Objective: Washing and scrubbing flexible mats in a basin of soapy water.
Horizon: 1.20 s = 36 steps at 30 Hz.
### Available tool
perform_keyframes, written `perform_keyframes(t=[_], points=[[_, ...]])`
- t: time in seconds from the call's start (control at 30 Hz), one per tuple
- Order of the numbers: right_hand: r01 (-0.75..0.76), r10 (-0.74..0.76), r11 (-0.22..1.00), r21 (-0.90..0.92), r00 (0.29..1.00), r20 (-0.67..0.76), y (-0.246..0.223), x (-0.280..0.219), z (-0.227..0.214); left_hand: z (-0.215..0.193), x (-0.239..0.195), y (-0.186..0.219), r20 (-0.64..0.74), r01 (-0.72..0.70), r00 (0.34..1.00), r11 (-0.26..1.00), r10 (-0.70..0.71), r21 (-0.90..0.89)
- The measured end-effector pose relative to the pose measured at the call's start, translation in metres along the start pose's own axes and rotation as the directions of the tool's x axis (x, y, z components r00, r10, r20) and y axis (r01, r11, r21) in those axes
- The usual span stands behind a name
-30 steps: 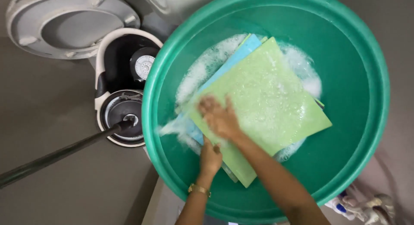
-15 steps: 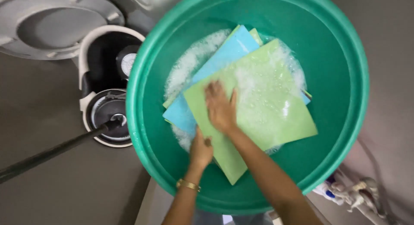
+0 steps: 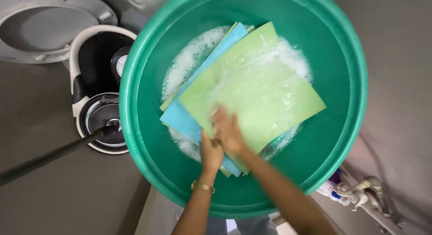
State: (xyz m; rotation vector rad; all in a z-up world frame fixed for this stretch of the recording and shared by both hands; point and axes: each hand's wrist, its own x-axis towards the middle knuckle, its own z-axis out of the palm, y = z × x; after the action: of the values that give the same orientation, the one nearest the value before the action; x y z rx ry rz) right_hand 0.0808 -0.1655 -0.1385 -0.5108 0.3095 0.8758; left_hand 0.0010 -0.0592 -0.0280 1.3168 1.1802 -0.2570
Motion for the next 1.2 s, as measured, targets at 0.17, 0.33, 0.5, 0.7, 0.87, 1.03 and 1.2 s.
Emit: perform_keyframes(t=[0.17, 0.33, 0.5, 0.7, 0.87, 1.03, 1.2], points=[[0.202, 0.272, -0.608, -0.767, 0.962, 0.038, -0.012, -0.109, 0.061, 0.011, 0.032, -0.100, -0.172, 0.059, 0.966, 0.815, -0.192, -0.576], [0.002, -0.058, -0.523, -0.853, 0.998, 0.038, -0.009, -0.039, 0.044, 0.048, -0.003, -0.086, -0.078, 0.146, 0.968, 0.785, -0.240, -0.602], [0.210, 0.096, -0.348, -0.914, 0.977, 0.188, -0.002, -0.074, 0.064, 0.027, -0.006, -0.072, -0.176, 0.079, 0.966, 0.860, -0.191, -0.504], [0.057, -0.011, -0.358, -0.932, 0.998, 0.065, 0.009, -0.066, 0.038, 0.019, -0.030, -0.022, -0.128, 0.159, 0.963, 0.886, -0.236, -0.436], [-0.225, -0.126, -0.529, -0.818, 0.974, -0.186, -0.049, -0.068, 0.036, 0.021, -0.013, -0.109, -0.086, 0.079, 0.983, 0.797, -0.162, -0.598], [0.074, 0.120, -0.578, -0.812, 0.993, 0.004, -0.015, -0.084, 0.031, -0.001, -0.009, -0.044, -0.090, 0.178, 0.965, 0.868, -0.246, -0.464], [0.024, 0.025, -0.630, -0.777, 1.000, 0.011, -0.019, -0.079, 0.034, 0.013, 0.025, -0.088, 0.006, 0.320, 0.946, 0.930, -0.325, -0.180]])
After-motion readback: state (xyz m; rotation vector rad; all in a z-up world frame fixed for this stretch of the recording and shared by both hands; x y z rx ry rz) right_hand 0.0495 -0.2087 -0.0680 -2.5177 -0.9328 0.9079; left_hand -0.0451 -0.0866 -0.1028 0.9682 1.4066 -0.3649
